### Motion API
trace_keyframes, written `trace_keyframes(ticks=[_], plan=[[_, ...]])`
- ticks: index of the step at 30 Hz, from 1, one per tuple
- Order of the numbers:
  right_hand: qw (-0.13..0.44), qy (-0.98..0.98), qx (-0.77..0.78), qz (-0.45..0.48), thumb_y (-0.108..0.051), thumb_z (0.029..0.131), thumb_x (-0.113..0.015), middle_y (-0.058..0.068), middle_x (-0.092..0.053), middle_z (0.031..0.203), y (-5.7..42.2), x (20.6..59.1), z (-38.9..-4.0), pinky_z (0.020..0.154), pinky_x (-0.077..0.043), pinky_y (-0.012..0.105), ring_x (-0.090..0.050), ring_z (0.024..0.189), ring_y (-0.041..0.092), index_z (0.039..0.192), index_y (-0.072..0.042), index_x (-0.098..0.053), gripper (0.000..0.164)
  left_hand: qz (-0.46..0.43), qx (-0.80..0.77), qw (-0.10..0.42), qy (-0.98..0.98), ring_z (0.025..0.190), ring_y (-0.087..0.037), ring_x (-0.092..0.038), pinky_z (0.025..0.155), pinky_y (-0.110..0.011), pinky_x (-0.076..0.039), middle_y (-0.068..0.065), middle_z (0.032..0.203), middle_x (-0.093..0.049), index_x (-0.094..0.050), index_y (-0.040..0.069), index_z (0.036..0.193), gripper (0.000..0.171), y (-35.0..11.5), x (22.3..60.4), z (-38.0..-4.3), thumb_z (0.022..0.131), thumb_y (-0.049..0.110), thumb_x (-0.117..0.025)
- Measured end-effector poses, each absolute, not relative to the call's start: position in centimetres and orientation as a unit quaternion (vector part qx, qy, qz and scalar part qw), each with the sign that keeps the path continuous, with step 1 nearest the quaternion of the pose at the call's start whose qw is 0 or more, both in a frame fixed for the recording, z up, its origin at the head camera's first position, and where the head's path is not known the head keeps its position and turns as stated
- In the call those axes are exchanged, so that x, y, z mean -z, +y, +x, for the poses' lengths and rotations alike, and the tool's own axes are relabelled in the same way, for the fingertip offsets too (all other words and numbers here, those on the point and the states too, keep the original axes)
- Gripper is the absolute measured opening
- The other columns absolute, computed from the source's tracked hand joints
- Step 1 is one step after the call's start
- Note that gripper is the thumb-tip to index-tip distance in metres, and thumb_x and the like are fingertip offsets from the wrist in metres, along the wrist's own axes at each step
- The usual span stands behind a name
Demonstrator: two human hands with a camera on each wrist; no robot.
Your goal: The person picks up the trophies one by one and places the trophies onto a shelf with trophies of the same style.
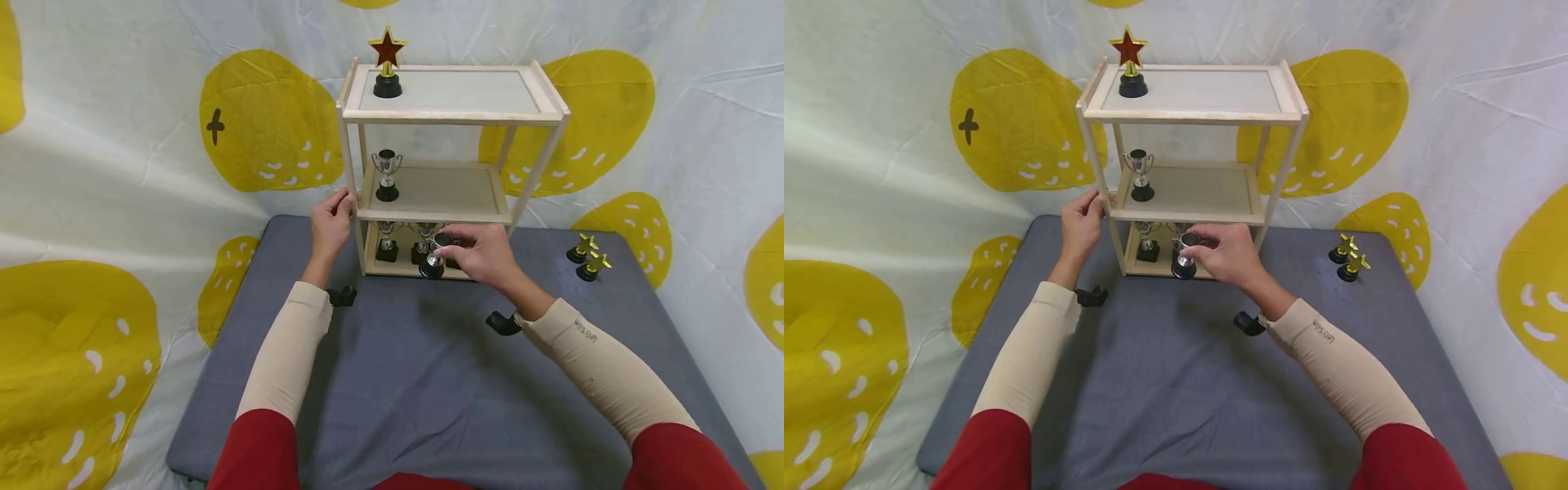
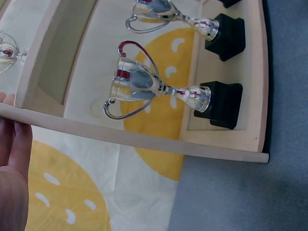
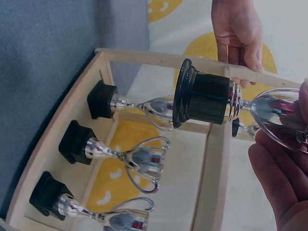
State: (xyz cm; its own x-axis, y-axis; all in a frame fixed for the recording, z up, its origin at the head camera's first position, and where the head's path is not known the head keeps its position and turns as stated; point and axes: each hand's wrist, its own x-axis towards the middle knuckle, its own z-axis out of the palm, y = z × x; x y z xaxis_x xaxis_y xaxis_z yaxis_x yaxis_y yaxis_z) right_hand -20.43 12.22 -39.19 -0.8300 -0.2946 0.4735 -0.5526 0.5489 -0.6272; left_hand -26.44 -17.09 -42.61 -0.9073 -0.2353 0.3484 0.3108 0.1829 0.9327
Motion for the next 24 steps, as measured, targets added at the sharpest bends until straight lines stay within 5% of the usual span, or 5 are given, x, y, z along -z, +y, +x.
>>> trace_keyframes(ticks=[11,24], plan=[[0.147,-0.855,-0.432,0.245,-0.011,0.078,-0.092,0.014,-0.081,0.091,12.0,37.6,-21.1,0.055,-0.046,0.011,-0.061,0.062,0.002,0.103,-0.003,-0.083,0.028,-0.018,0.639,0.205,-0.741,0.118,-0.041,-0.069,0.103,-0.054,-0.057,-0.029,0.125,-0.072,-0.066,-0.004,0.137,0.035,-17.0,42.0,-26.3,0.106,0.012,-0.059],[0.144,-0.859,-0.429,0.240,-0.012,0.079,-0.092,0.016,-0.081,0.090,11.8,36.5,-22.1,0.054,-0.047,0.012,-0.062,0.058,0.003,0.105,-0.001,-0.082,0.030,-0.026,0.632,0.217,-0.744,0.109,-0.032,-0.073,0.097,-0.048,-0.061,-0.021,0.118,-0.077,-0.072,0.002,0.132,0.033,-17.3,42.6,-26.5,0.104,0.019,-0.063]])
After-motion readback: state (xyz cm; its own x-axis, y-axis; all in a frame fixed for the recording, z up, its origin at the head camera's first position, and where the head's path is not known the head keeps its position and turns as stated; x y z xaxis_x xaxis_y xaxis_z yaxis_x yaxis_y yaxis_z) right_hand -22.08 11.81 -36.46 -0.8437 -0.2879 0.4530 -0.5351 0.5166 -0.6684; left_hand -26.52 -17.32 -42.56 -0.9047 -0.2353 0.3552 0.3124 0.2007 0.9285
